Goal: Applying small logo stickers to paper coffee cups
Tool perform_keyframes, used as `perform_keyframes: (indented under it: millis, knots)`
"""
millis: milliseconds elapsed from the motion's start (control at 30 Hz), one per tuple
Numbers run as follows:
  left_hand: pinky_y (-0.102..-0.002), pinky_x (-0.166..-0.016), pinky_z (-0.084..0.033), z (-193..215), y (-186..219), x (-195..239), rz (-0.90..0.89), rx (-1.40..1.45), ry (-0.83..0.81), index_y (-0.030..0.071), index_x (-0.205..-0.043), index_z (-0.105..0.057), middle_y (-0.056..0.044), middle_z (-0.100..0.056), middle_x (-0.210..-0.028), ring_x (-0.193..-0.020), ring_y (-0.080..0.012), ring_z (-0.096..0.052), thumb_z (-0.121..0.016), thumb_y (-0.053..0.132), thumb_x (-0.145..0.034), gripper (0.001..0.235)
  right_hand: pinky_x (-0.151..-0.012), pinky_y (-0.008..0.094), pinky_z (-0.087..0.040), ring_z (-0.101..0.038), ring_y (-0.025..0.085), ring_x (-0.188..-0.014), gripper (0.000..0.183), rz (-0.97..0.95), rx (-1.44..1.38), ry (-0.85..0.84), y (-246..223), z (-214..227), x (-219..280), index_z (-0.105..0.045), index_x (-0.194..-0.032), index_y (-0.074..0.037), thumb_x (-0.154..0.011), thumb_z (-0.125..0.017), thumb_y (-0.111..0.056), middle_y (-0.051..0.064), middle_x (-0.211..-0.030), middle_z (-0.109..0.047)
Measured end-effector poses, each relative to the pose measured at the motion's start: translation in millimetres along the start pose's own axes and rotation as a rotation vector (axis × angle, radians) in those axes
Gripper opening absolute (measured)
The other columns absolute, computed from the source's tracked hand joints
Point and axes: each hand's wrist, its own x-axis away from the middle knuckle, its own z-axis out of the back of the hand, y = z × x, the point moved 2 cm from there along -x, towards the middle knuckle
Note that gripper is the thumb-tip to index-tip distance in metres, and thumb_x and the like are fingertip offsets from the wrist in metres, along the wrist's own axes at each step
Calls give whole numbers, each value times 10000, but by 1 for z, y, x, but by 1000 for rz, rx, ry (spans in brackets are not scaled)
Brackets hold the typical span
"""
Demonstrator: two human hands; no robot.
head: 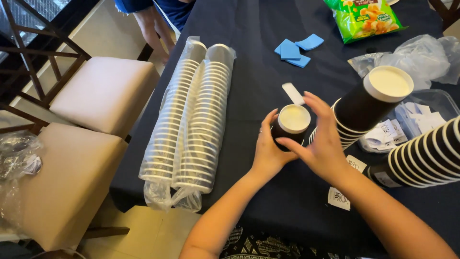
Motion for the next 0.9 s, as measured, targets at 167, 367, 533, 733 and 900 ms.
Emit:
perform_keyframes:
  millis: [167, 367, 533, 733, 900]
  knots:
    - [-503, -1140, -440, -18, -37, -6, -95, -33, 70, 65, -1435, -472, -177, -604, -1333, -1307, -405, -561, -952, 190, -558, 1008, -1085, 570, -441, -609, 460, -1233, 1015, -197, -169, 143, 17, -35, 3, -272, -1498, 16, -748, -938, -141, 277, -1279, -614]
    - [-496, -1143, -466, -12, -42, -6, 49, -25, -23, 205, -1431, -460, -113, -605, -1362, -1344, -377, -560, -981, 259, -480, 1086, -1116, 460, -439, -645, 316, -1186, 1112, -242, -350, 216, 42, -47, 14, -141, -1507, -63, -743, -947, -16, 206, -1208, -638]
    - [-467, -1133, -483, 0, -28, -10, 188, -33, -122, 274, -1396, -474, -71, -650, -1344, -1330, -353, -591, -977, 235, -461, 1063, -1112, 437, -449, -644, 297, -1159, 1173, -91, -405, 187, 44, -39, 16, -72, -1463, -78, -709, -965, 34, 201, -1193, -633]
    - [-523, -1173, -443, 8, -6, -10, 226, 66, -220, 278, -1452, -410, -171, -624, -1412, -1384, -422, -529, -924, 205, -551, 1039, -1147, 469, -482, -604, 374, -1226, 1086, 52, -261, 243, -11, 14, 10, -40, -1491, -196, -858, -872, 99, 276, -1277, -570]
    - [-492, -1281, -225, -3, -51, -2, -221, -122, -35, 63, -1532, -310, -199, -319, -1618, -1546, -388, -259, -989, 323, -589, 1191, -1306, 570, -433, -519, 510, -1404, 1185, 119, -274, 450, -8, 45, 58, -97, -1657, -372, -872, -837, 118, 415, -1438, -512]
